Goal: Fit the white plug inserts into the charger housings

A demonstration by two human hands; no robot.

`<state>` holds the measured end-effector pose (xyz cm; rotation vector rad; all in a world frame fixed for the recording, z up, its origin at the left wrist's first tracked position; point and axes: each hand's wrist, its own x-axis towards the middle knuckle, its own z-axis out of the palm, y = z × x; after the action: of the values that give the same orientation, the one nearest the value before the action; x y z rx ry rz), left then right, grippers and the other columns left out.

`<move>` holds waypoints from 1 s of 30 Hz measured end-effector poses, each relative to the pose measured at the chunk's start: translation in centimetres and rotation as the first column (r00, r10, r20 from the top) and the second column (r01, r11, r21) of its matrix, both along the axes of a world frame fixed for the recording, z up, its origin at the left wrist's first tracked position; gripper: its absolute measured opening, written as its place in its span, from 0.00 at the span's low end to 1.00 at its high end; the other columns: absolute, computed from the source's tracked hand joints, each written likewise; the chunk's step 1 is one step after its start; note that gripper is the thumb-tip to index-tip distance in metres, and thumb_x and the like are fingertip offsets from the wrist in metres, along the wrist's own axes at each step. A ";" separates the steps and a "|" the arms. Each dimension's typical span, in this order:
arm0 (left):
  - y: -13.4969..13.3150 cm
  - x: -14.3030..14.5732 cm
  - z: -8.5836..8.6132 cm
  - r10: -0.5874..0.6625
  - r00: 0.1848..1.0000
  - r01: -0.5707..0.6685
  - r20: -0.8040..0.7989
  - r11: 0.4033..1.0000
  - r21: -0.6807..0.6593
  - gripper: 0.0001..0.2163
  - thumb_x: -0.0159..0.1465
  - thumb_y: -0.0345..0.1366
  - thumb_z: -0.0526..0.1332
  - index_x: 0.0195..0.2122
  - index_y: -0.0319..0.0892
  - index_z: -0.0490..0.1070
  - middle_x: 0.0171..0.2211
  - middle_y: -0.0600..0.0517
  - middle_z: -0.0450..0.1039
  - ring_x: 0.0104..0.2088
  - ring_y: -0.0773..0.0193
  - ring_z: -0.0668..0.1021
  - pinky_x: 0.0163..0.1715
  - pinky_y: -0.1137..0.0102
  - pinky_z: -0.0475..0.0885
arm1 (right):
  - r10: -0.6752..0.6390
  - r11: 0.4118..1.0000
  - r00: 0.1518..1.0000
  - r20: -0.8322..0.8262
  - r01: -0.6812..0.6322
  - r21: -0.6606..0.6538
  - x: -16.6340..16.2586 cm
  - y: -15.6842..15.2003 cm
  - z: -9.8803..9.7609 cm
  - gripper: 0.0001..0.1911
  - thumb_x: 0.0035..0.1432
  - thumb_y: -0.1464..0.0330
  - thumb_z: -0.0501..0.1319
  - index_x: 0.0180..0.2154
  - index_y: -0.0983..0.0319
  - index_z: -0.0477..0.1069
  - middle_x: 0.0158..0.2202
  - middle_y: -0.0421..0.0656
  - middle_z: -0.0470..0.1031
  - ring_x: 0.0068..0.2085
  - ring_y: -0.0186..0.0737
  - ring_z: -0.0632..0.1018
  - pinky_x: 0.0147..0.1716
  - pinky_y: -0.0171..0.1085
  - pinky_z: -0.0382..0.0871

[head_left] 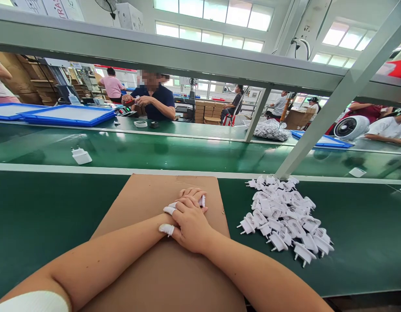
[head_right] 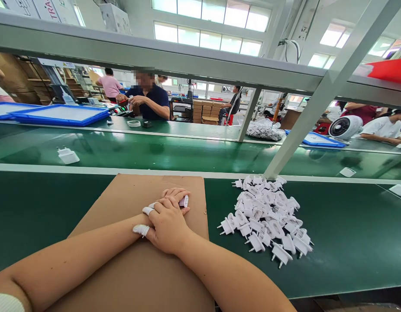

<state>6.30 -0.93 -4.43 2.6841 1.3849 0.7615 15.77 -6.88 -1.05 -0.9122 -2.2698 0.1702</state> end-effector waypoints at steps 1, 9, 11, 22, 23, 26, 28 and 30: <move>0.0 0.0 0.0 0.003 1.000 -0.003 0.003 1.000 0.000 0.28 0.57 0.40 0.72 0.59 0.50 0.69 0.59 0.53 0.73 0.60 0.58 0.71 0.60 0.57 0.60 | 0.000 1.000 1.000 0.001 0.000 0.002 0.0 0.0 0.0 0.27 0.68 0.49 0.58 0.55 0.63 0.74 0.47 0.49 0.78 0.53 0.50 0.71 0.62 0.50 0.60; -0.1 0.0 0.4 -0.008 1.000 0.008 -0.006 1.000 -0.001 0.27 0.59 0.39 0.72 0.59 0.49 0.68 0.59 0.53 0.74 0.59 0.59 0.71 0.59 0.57 0.59 | 0.000 1.000 1.000 0.013 0.000 0.004 -0.1 0.0 -0.1 0.27 0.67 0.50 0.59 0.56 0.63 0.74 0.47 0.49 0.78 0.53 0.50 0.71 0.62 0.49 0.60; -0.1 0.0 0.4 -0.012 1.000 0.012 -0.010 1.000 -0.004 0.27 0.59 0.39 0.71 0.59 0.49 0.68 0.59 0.53 0.73 0.60 0.59 0.71 0.60 0.57 0.59 | -0.001 1.000 1.000 0.015 0.001 0.002 0.0 0.1 -0.1 0.27 0.67 0.50 0.59 0.56 0.63 0.74 0.47 0.49 0.78 0.53 0.50 0.71 0.62 0.49 0.60; 0.5 -0.3 -0.2 -0.028 1.000 0.028 -0.013 0.999 -0.034 0.28 0.59 0.41 0.71 0.60 0.52 0.68 0.60 0.54 0.73 0.60 0.57 0.71 0.60 0.57 0.58 | -0.001 1.000 0.999 0.036 0.001 -0.003 0.0 0.0 -0.1 0.26 0.67 0.50 0.59 0.55 0.62 0.74 0.48 0.49 0.78 0.53 0.50 0.71 0.62 0.50 0.60; 0.5 -0.3 -0.2 -0.030 0.999 0.030 -0.011 0.999 -0.033 0.28 0.59 0.41 0.71 0.60 0.52 0.68 0.60 0.53 0.73 0.60 0.57 0.71 0.60 0.57 0.58 | 0.000 1.000 0.999 0.037 0.000 -0.005 0.0 0.0 -0.1 0.26 0.67 0.50 0.59 0.56 0.61 0.74 0.48 0.49 0.78 0.53 0.50 0.71 0.62 0.50 0.60; 0.6 -0.4 -0.3 -0.035 0.999 0.035 -0.007 0.999 -0.030 0.27 0.58 0.41 0.70 0.60 0.51 0.68 0.60 0.54 0.73 0.60 0.57 0.71 0.59 0.57 0.59 | 0.004 1.000 0.999 0.037 -0.003 -0.009 0.0 0.0 0.0 0.26 0.67 0.50 0.59 0.56 0.61 0.73 0.48 0.49 0.78 0.54 0.51 0.71 0.62 0.50 0.59; 0.7 -0.4 -0.3 -0.036 0.999 0.036 -0.006 0.999 -0.028 0.27 0.58 0.41 0.70 0.59 0.51 0.68 0.59 0.54 0.73 0.60 0.56 0.71 0.58 0.57 0.59 | 0.006 1.000 0.999 0.040 -0.006 -0.016 0.0 0.0 0.0 0.27 0.68 0.50 0.58 0.57 0.62 0.73 0.48 0.49 0.78 0.54 0.50 0.71 0.63 0.50 0.58; 0.7 -0.3 -0.4 -0.031 0.999 0.031 -0.006 0.999 -0.028 0.27 0.59 0.42 0.70 0.59 0.51 0.68 0.58 0.54 0.73 0.60 0.56 0.71 0.59 0.57 0.59 | 0.007 1.000 0.999 0.043 -0.006 -0.023 0.0 0.0 0.0 0.27 0.68 0.50 0.58 0.57 0.62 0.73 0.48 0.49 0.78 0.54 0.50 0.71 0.63 0.50 0.58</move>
<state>5.99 -0.27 -4.80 2.6834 1.3413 0.7259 15.74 -6.86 -1.01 -0.9283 -2.3146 0.1812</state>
